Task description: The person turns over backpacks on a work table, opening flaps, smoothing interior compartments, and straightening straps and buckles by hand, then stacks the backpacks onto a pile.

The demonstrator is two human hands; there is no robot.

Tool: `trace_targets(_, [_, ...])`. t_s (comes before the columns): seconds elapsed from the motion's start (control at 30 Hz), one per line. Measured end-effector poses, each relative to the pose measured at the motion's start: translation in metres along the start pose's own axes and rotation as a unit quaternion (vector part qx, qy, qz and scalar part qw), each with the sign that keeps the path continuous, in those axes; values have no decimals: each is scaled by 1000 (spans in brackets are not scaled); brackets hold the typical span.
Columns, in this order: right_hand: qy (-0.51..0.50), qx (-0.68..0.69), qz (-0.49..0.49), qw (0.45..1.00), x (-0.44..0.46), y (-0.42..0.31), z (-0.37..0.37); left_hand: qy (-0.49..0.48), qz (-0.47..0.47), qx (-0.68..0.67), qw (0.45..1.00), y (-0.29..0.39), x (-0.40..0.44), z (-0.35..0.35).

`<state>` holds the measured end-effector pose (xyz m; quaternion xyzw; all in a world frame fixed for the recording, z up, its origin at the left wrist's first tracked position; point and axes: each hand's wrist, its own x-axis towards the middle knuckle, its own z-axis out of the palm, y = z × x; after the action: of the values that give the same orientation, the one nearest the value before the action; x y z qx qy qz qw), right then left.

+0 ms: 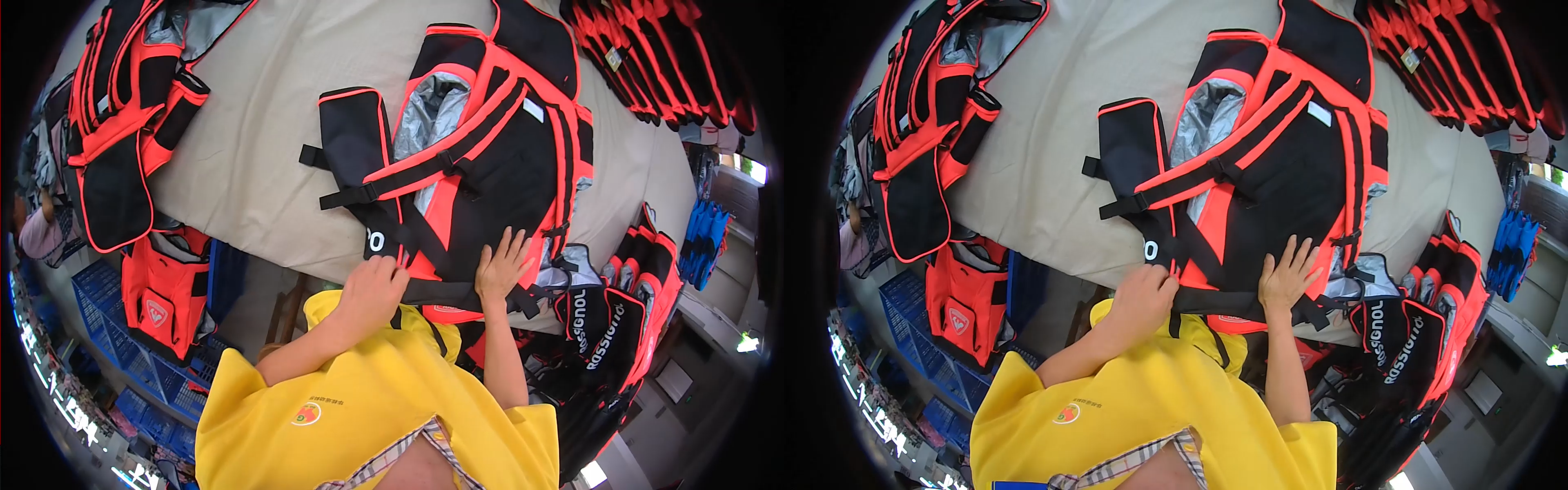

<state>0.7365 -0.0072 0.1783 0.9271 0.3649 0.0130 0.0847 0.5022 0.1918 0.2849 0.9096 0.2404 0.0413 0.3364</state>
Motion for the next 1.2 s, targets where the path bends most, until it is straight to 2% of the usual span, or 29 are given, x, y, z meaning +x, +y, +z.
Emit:
trace_targets(0.07, [-3, 1, -7, 1000, 1, 6, -5, -29, 19, 10, 999, -1, -5, -7])
trace_targets(0.13, [-85, 111, 76, 987, 17, -1, -19, -6, -9, -95, 995, -11, -4, -18])
trace_targets(0.17, [-82, 168, 91, 978, 24, -2, -32, 33, -35, -134, 990, -16, -3, -26])
trace_targets(0.2, [-3, 256, 63, 965, 36, -11, -53, 42, -42, -129, 990, -23, -5, -28])
trace_targets(0.27, [60, 336, 4, 940, 61, -42, -110, 118, -149, -127, 973, -41, -6, -27])
trace_targets(0.3, [65, 358, -22, 931, 71, -60, -132, 138, -186, -131, 964, -50, -7, -26])
trace_targets(0.33, [69, 379, -45, 922, 79, -79, -152, 140, -185, -132, 964, -56, -8, -26])
trace_targets(0.37, [70, 384, -95, 916, 88, -101, -172, 150, -208, -135, 957, -62, -9, -26])
trace_targets(0.43, [58, 320, -255, 911, 111, -135, -184, 160, -232, -138, 949, -73, -8, -24])
trace_targets(0.5, [99, 274, -335, 896, 129, -180, -182, 177, -199, -74, 961, -83, -6, -20])
trace_targets(0.53, [98, 274, -336, 896, 137, -193, -174, 177, -200, -74, 961, -86, -5, -21])
trace_targets(0.6, [-85, 173, -459, 867, 144, -210, -153, 187, -219, -49, 956, -91, -1, -24])
trace_targets(0.63, [-85, 210, -520, 824, 145, -207, -153, 187, -219, -50, 956, -94, 1, -27])
trace_targets(0.67, [-171, 164, -508, 828, 142, -192, -160, 205, -232, -47, 950, -99, 1, -31])
trace_targets(0.7, [-214, 199, -492, 820, 137, -172, -173, 222, -246, -46, 942, -103, 0, -34])
trace_targets(0.73, [-270, 144, -486, 818, 138, -148, -204, 220, -247, -52, 942, -111, -1, -36])
trace_targets(0.8, [-285, 171, -457, 825, 142, -82, -223, 270, -228, -38, 935, -126, 2, -38])
trace_targets(0.83, [-293, 91, -400, 863, 144, -48, -230, 268, -228, -44, 935, -127, 8, -40])
trace_targets(0.9, [-340, -58, -271, 899, 147, -2, -226, 297, -175, 2, 939, -122, 25, -49])
trace_targets(0.93, [-343, -60, -266, 899, 145, -4, -228, 294, -173, -3, 940, -119, 36, -50])
trace_targets(1.0, [-210, 126, -315, 917, 141, -23, -229, 251, -17, -24, 967, -108, 67, -51])
trace_targets(1.03, [-214, 151, -314, 913, 141, -48, -233, 208, 45, -45, 976, -98, 84, -53])
trace_targets(1.07, [-174, 196, -354, 898, 142, -68, -224, 164, 107, -63, 979, -88, 101, -53])
trace_targets(1.13, [-80, 197, -428, 878, 149, -110, -195, 52, 217, -64, 973, -84, 125, -33])
trace_targets(1.17, [-79, 201, -446, 869, 155, -127, -184, -14, 241, -17, 970, -86, 130, -22])
trace_targets(1.2, [-79, 204, -444, 869, 157, -136, -171, -17, 241, -14, 970, -88, 131, -24])
